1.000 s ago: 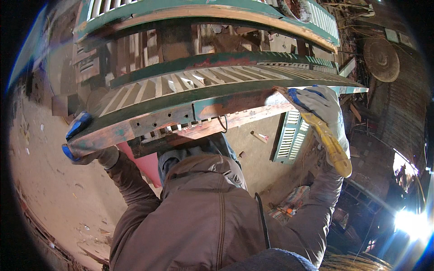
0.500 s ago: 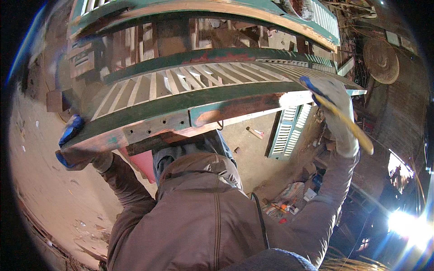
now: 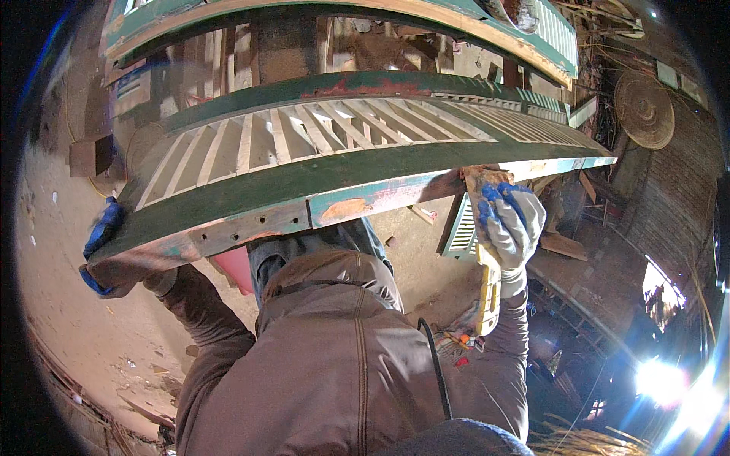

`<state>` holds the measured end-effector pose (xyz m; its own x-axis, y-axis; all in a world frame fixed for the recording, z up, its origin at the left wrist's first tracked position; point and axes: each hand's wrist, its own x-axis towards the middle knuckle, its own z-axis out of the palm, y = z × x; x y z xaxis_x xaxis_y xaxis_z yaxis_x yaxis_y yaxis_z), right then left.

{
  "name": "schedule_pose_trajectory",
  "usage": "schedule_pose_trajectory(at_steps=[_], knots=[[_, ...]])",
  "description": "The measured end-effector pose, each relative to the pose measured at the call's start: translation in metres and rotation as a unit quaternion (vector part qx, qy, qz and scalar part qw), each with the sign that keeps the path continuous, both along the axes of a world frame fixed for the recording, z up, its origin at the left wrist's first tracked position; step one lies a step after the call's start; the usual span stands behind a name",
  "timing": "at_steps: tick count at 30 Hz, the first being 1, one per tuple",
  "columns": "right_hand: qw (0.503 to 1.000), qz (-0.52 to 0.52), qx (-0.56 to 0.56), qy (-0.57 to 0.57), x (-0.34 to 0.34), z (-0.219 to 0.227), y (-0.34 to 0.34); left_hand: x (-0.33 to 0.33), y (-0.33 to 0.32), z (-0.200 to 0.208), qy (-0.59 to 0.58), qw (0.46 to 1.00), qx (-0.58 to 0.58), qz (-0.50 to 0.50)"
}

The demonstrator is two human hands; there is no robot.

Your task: The person sands a green wooden slatted panel using a yellow sanding block, then uses a power sander to smooth the surface. The person flips the panel and continues sanding different sections while wearing gloves.

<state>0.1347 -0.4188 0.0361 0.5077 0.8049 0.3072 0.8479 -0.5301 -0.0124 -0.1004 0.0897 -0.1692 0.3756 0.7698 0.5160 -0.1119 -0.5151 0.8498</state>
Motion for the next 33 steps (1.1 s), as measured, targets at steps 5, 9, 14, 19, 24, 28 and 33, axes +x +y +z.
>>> schedule_pose_trajectory(at_steps=[5, 9, 14, 19, 24, 28, 33], knots=[[0.998, 0.002, -0.038, 0.043, -0.002, 0.006, -0.001, 0.001, -0.001, 0.002, 0.008, 1.0, 0.005, -0.001], [0.999, -0.003, -0.026, 0.047, -0.007, 0.02, -0.006, 0.003, 0.001, -0.001, 0.008, 1.0, 0.007, -0.001], [1.0, -0.009, 0.01, 0.018, 0.01, 0.023, -0.003, 0.003, 0.004, 0.0, 0.01, 1.0, 0.01, -0.008], [1.0, 0.011, 0.002, 0.025, 0.013, 0.002, -0.004, 0.002, 0.005, 0.0, 0.017, 1.0, 0.005, -0.012], [0.996, 0.017, -0.059, 0.07, 0.0, 0.013, -0.004, 0.0, 0.003, 0.001, 0.019, 1.0, 0.005, -0.012], [0.995, 0.0, -0.056, 0.087, -0.015, 0.028, -0.009, -0.002, 0.006, 0.001, 0.02, 1.0, 0.005, -0.012], [0.998, -0.048, -0.025, 0.039, -0.008, 0.038, -0.01, -0.001, 0.007, -0.001, 0.021, 1.0, 0.006, -0.018]])
